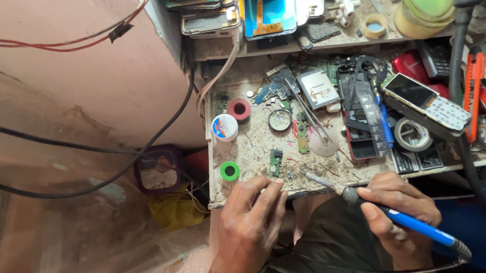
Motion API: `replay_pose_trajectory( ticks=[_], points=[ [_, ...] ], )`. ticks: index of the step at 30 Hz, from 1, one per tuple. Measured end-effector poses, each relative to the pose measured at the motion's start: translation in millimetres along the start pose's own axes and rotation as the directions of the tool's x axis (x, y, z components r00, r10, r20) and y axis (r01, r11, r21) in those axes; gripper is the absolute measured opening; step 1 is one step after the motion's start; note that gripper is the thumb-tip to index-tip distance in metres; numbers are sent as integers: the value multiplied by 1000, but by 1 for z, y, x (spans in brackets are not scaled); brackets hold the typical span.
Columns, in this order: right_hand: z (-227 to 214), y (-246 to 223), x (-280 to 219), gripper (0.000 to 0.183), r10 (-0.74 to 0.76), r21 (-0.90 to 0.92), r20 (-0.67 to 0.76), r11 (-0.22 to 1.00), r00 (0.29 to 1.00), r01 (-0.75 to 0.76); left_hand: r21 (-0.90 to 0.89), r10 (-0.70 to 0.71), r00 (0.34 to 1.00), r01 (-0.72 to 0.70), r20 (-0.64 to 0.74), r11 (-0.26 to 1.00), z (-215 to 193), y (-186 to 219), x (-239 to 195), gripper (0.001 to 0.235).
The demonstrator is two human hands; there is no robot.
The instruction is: The person sits on the floor and uses a soldering iron to work on a small green circuit board. They apply flux from a white bottle and use tweezers to manipulate components on the board. The person also uses a utility knife to scrape the board surface.
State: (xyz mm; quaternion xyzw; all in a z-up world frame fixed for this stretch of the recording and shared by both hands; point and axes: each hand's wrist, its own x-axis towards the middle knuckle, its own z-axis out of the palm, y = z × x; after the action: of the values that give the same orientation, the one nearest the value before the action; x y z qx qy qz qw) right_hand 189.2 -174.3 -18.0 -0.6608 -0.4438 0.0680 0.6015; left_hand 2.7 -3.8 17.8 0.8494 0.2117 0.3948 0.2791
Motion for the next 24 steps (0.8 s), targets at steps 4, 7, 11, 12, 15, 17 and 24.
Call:
replay_pose_trajectory(
  ticks=[4,7,11,12,15,17,24],
  points=[
    [-4,2,-5,21,-52,13,-100,998,994,53,31,46,999,-46,8,998,-9,9,17,29],
    [-10,-2,-15,20,-97,-25,-221,995,970,93,110,61,995,-70,81,992,-9,8,45,21],
    [-23,-7,-22,24,-118,-31,-344,993,932,114,291,-135,949,49,285,956,29,8,94,28],
    [-27,-8,-24,24,-117,-29,-355,993,928,114,330,-183,927,70,326,941,39,8,105,31],
    [-40,-9,-32,25,-123,-34,-369,992,921,119,425,-304,862,117,406,898,63,11,125,37],
    [-47,-6,-37,26,-133,-44,-369,991,920,125,457,-363,833,152,418,877,74,10,127,37],
    [-59,-2,-50,25,-124,-104,-361,990,924,92,449,-449,831,281,329,848,84,1,125,33]
  ],
)
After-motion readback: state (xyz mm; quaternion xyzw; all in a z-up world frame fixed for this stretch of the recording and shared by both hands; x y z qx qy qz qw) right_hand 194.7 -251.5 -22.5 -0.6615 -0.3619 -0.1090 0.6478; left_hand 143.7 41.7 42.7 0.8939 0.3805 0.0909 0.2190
